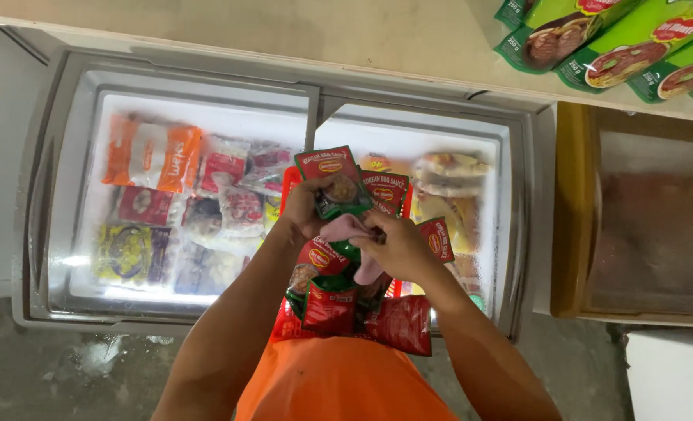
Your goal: Stocking and organizing sauce pouches and packets on grocery shelves.
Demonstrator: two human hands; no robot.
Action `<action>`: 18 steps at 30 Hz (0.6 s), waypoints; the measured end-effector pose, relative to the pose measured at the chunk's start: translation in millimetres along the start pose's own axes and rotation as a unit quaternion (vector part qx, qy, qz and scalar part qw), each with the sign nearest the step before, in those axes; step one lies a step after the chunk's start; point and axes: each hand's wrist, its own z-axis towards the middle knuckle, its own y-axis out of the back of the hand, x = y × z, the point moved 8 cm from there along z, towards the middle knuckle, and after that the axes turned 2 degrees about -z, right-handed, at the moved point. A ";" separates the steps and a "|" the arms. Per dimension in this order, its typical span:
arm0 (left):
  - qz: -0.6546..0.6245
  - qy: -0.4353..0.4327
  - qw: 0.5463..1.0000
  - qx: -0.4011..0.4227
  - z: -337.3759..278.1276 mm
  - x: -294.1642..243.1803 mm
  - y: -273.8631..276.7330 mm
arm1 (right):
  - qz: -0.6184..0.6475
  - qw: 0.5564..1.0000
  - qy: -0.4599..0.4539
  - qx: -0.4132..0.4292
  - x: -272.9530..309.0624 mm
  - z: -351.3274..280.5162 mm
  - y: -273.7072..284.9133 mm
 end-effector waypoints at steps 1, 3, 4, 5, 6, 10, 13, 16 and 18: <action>0.001 0.000 1.000 0.000 -8.0 -1.1 -15.0 | 0.001 1.000 0.000 0.000 9.3 1.5 5.3; 0.014 0.013 1.000 0.023 -24.1 3.6 -49.1 | 0.139 0.987 -0.014 -0.078 22.2 -0.2 28.5; 0.015 0.016 0.999 0.024 -15.1 11.2 -37.3 | 0.139 0.987 -0.016 -0.080 25.4 7.9 31.2; 0.024 0.015 0.997 0.071 -6.9 18.7 -32.8 | 0.104 0.977 0.102 -0.155 46.5 11.5 47.1; 0.034 0.015 0.992 0.117 -0.2 26.2 -27.9 | 0.067 0.948 0.217 -0.224 67.7 9.1 59.5; 0.124 0.004 0.990 0.062 -18.9 16.8 -69.2 | -0.167 0.851 0.293 -0.402 62.6 12.2 57.1; 0.176 0.032 0.984 -0.020 -35.2 11.4 -69.1 | 0.135 0.912 0.070 -0.381 -13.4 39.9 66.0; 0.178 0.044 0.981 -0.059 -37.8 3.8 -57.6 | 0.316 0.891 -0.152 -0.288 -38.9 43.5 51.1; 0.118 0.020 0.992 -0.040 -33.7 -0.8 -56.0 | 0.288 0.928 -0.004 -0.236 -16.9 37.2 40.3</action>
